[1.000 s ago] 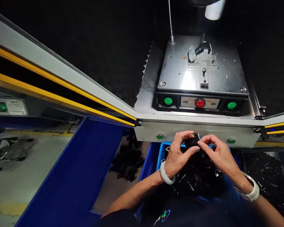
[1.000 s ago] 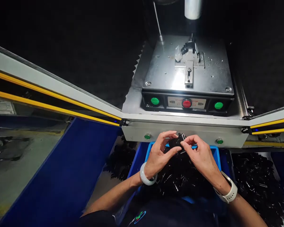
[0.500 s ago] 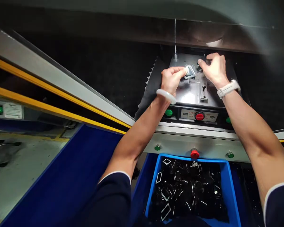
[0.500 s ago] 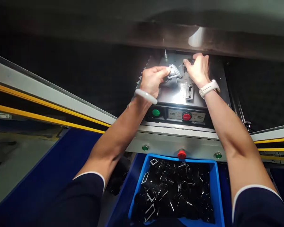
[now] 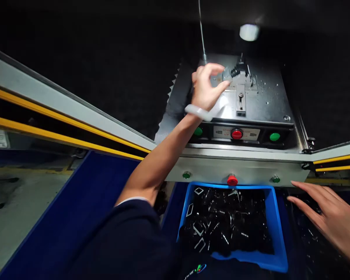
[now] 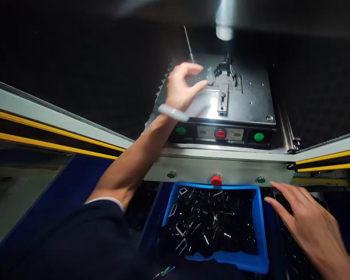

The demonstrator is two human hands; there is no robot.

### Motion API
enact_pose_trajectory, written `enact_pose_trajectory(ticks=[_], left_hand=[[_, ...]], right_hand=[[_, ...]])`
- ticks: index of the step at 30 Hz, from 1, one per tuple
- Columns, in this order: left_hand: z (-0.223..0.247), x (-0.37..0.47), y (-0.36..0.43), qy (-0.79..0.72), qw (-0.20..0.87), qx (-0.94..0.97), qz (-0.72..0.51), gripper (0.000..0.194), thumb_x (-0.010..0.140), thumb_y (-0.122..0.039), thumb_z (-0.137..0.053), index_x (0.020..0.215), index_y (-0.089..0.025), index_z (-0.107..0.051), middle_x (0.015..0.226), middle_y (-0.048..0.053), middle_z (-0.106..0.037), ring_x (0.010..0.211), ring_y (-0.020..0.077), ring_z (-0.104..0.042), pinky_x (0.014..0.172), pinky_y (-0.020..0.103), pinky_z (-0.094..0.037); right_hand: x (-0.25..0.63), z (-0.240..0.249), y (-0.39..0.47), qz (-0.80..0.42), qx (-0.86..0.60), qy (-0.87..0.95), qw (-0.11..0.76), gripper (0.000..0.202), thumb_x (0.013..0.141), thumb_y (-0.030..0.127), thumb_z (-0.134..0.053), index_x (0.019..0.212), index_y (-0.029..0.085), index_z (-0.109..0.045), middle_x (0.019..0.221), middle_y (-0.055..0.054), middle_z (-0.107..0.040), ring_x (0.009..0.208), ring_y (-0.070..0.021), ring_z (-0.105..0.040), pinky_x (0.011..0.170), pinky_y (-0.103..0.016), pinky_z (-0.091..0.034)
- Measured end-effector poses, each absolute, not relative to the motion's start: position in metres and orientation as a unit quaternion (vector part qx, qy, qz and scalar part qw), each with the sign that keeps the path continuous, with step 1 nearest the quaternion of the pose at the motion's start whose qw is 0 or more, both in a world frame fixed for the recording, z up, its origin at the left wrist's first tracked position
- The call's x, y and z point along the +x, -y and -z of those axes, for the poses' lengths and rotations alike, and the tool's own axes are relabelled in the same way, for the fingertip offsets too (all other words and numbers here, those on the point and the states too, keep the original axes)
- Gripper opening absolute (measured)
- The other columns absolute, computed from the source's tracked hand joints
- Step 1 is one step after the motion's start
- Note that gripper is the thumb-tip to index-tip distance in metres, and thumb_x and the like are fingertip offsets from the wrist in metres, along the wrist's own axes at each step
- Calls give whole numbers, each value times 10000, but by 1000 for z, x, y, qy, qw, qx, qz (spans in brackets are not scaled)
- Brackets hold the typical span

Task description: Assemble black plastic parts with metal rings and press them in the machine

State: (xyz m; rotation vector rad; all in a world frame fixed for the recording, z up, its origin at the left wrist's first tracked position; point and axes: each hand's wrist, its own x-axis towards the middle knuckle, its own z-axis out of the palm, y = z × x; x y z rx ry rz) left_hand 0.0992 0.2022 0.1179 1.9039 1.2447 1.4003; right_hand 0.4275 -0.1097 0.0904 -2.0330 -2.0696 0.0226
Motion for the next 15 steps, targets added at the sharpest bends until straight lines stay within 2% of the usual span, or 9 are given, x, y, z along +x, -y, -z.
enact_pose_trajectory(ticks=[1, 3, 5, 7, 10, 15], left_hand=[[-109, 85, -166, -478, 199, 702, -489, 198, 914, -170, -747, 1098, -99, -736, 1164, 79, -721, 1131, 191, -642, 1055, 406, -510], [-85, 52, -93, -503, 163, 703, -476, 135, 989, -242, -685, 1071, -170, -764, 1061, 40, -726, 900, 149, -661, 843, 328, -559], [-56, 19, -32, -533, 163, 708, -433, 121, 996, -286, -680, 1020, -220, -778, 965, 28, -722, 800, 144, -643, 711, 298, -527], [-29, -9, 4, -562, 178, 725, -356, 167, 951, -358, -725, 1047, -234, -783, 1061, 56, -698, 759, 147, -627, 635, 294, -502], [1, -37, 14, -578, 176, 756, -250, 314, 892, -457, -759, 1133, -256, -781, 1249, 94, -609, 753, 157, -615, 697, 326, -541], [11, -45, 4, -595, 108, 771, -199, 312, 918, -429, -737, 1190, -276, -757, 1284, 99, -600, 837, 213, -639, 853, 383, -516]], right_hand=[[421, -83, 105, -38, -698, 709, 97, 530, 952, 757, -475, 1332, 443, -670, 1169, -42, -769, 973, -309, -737, 630, -441, -532], [412, -66, 93, -58, -693, 716, 59, 515, 1027, 674, -408, 1250, 292, -672, 1105, -80, -752, 946, -277, -716, 627, -377, -483], [411, -49, 82, -64, -707, 702, 57, 451, 1055, 593, -408, 1163, 232, -655, 1045, -91, -733, 891, -251, -691, 626, -339, -432], [415, -35, 76, -78, -718, 689, 60, 364, 1055, 528, -444, 1125, 224, -631, 1039, -84, -721, 859, -232, -669, 614, -314, -386], [420, -24, 72, -79, -725, 682, 57, 236, 1019, 451, -546, 1099, 237, -607, 1052, -56, -716, 871, -222, -649, 626, -299, -349], [415, -20, 67, -29, -734, 676, 59, 105, 992, 318, -603, 1045, 228, -605, 971, -41, -710, 883, -218, -627, 668, -321, -346]])
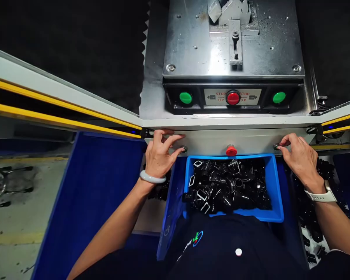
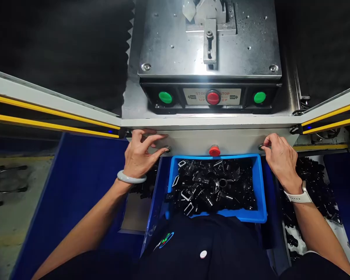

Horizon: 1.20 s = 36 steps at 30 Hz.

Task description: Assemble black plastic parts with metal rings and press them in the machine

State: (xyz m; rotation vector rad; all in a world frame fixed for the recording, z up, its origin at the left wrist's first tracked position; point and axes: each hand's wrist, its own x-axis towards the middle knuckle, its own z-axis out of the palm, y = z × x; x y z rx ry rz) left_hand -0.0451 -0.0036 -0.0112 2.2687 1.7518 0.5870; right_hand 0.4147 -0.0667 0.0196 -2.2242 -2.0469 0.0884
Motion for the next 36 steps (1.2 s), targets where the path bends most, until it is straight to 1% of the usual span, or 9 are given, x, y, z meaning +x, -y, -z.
enact_pose_trajectory(ticks=[4, 7, 11, 15, 18, 23, 28, 32, 36], left_hand=[[-2, -19, 19, -592, 52, 773, -223, 302, 953, -297, -703, 1251, -256, -724, 1322, 136, -624, 1065, 309, -632, 893, 427, -476], [-14, 30, 40, -459, 90, 851, -239, 231, 1015, -184, -599, 1213, -240, -704, 1240, 108, -707, 1059, 268, -624, 884, 408, -470], [-12, 111, 72, -218, 109, 963, -113, 248, 1060, -126, -494, 1200, -171, -693, 1297, 114, -723, 1178, 237, -614, 936, 388, -489], [0, 151, 86, -203, 60, 977, 38, 350, 1060, -93, -427, 1343, -48, -628, 1132, 176, -737, 1201, 271, -613, 1084, 458, -459], [-1, 148, 82, -191, 78, 975, 77, 384, 1056, -49, -363, 1344, -35, -616, 1071, 153, -708, 1107, 255, -626, 1025, 436, -489], [-15, 115, 66, -304, 358, 880, -65, 232, 988, -123, -554, 1188, -112, -670, 1137, 145, -646, 1003, 232, -623, 877, 387, -538], [-21, 83, 54, -398, 780, 406, -262, 257, 941, -353, -668, 1104, -154, -653, 955, 60, -653, 739, 138, -615, 681, 281, -531], [-15, 77, 53, -378, 844, 180, -336, 343, 810, -333, -787, 1066, -121, -704, 959, 82, -703, 763, 155, -634, 652, 257, -519], [-8, 79, 52, -371, 844, 122, -369, 264, 781, -255, -784, 1001, -125, -717, 978, 81, -718, 803, 163, -633, 648, 250, -507]], right_hand=[[399, -21, 85, 24, -700, 711, 60, 197, 1060, 351, -521, 1114, 201, -636, 1042, -93, -716, 944, -236, -609, 743, -338, -383], [378, -10, 109, 13, -652, 758, -8, 242, 1094, 343, -466, 1137, 215, -666, 1011, -77, -713, 915, -218, -598, 741, -334, -385], [349, 25, 129, -7, -623, 772, -123, 268, 1027, 111, -479, 1208, 186, -662, 987, -84, -707, 884, -216, -592, 686, -331, -381], [336, 52, 130, 3, -631, 765, -129, 231, 986, 63, -481, 1126, 156, -640, 998, -109, -676, 933, -243, -579, 726, -334, -416], [336, 59, 130, 6, -632, 766, -121, 228, 976, 41, -460, 1096, 160, -613, 1000, -112, -652, 941, -251, -561, 741, -339, -429], [340, 64, 131, -6, -622, 776, -108, 247, 946, 9, -468, 1081, 176, -591, 1003, -111, -630, 951, -259, -540, 752, -340, -443], [343, 63, 129, -20, -613, 784, -91, 315, 892, -61, -456, 1054, 169, -596, 996, -109, -631, 933, -256, -544, 705, -332, -438], [349, 51, 128, -25, -617, 784, -69, 237, 922, -33, -461, 961, 174, -568, 953, -109, -617, 885, -247, -548, 698, -338, -448], [360, 29, 128, -96, -600, 794, 8, 88, 1030, 175, -521, 947, 202, -535, 974, -85, -620, 883, -223, -568, 731, -334, -491]])
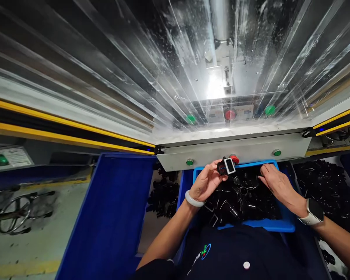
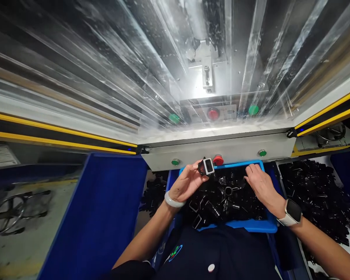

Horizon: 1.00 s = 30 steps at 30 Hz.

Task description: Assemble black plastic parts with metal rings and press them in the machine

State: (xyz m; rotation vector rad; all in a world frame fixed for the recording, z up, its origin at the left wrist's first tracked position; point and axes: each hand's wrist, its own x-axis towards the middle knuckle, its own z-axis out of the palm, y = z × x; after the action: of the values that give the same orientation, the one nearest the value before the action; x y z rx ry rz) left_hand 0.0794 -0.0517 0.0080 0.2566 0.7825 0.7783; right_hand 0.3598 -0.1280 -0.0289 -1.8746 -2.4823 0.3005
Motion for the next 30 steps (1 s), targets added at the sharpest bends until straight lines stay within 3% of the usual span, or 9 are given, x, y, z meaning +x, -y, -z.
enact_pose_trajectory(ticks=[3, 7, 10, 12, 18, 26, 30], left_hand=[[-5, 80, 48, -376, 838, 108, -379, 198, 797, -225, -762, 960, -133, -696, 971, 67, -712, 844, 170, -648, 664, 249, -502], [-3, 82, 46, -382, 832, 112, -387, 212, 799, -238, -777, 968, -138, -698, 971, 60, -712, 847, 165, -656, 673, 248, -507], [-5, 84, 47, -388, 817, 147, -401, 318, 784, -297, -830, 1040, -135, -731, 984, 68, -724, 816, 165, -656, 683, 265, -528], [-10, 86, 48, -388, 807, 184, -405, 361, 794, -332, -843, 1080, -135, -745, 997, 76, -730, 826, 169, -663, 727, 281, -550], [-26, 93, 48, -400, 773, 247, -426, 303, 839, -333, -821, 1084, -161, -777, 1079, 74, -733, 884, 166, -671, 802, 287, -580], [-31, 103, 46, -425, 676, 374, -472, 259, 930, -347, -762, 1147, -210, -798, 1228, 93, -737, 1134, 244, -676, 924, 323, -584], [-41, 105, 28, -454, 619, 421, -483, 260, 861, -303, -848, 1103, -209, -831, 1135, 91, -727, 1016, 226, -681, 846, 295, -579]], right_hand=[[364, 13, 127, -224, -571, 783, 104, 138, 1030, 260, -574, 908, 225, -521, 1052, -72, -662, 981, -212, -609, 800, -325, -531], [360, -9, 122, -307, -598, 722, 161, 223, 1018, 396, -620, 860, 238, -606, 967, -41, -709, 933, -211, -636, 809, -348, -542], [348, -31, 113, -357, -634, 646, 231, 200, 1036, 426, -591, 1092, 283, -719, 1019, -28, -754, 955, -198, -693, 854, -351, -556], [337, -46, 104, -378, -651, 591, 290, 290, 1013, 451, -630, 1250, 297, -692, 1030, -20, -769, 944, -185, -720, 841, -334, -569], [294, -69, 77, -392, -617, 516, 448, 267, 922, 484, -742, 1004, 233, -705, 961, -31, -737, 831, -155, -699, 716, -283, -571], [268, -56, 60, -377, -632, 527, 425, 243, 930, 452, -733, 985, 219, -693, 887, -22, -733, 768, -149, -665, 709, -291, -544], [269, -59, 47, -365, -633, 530, 430, 264, 936, 476, -720, 975, 216, -699, 916, -39, -741, 786, -162, -686, 724, -305, -577]])
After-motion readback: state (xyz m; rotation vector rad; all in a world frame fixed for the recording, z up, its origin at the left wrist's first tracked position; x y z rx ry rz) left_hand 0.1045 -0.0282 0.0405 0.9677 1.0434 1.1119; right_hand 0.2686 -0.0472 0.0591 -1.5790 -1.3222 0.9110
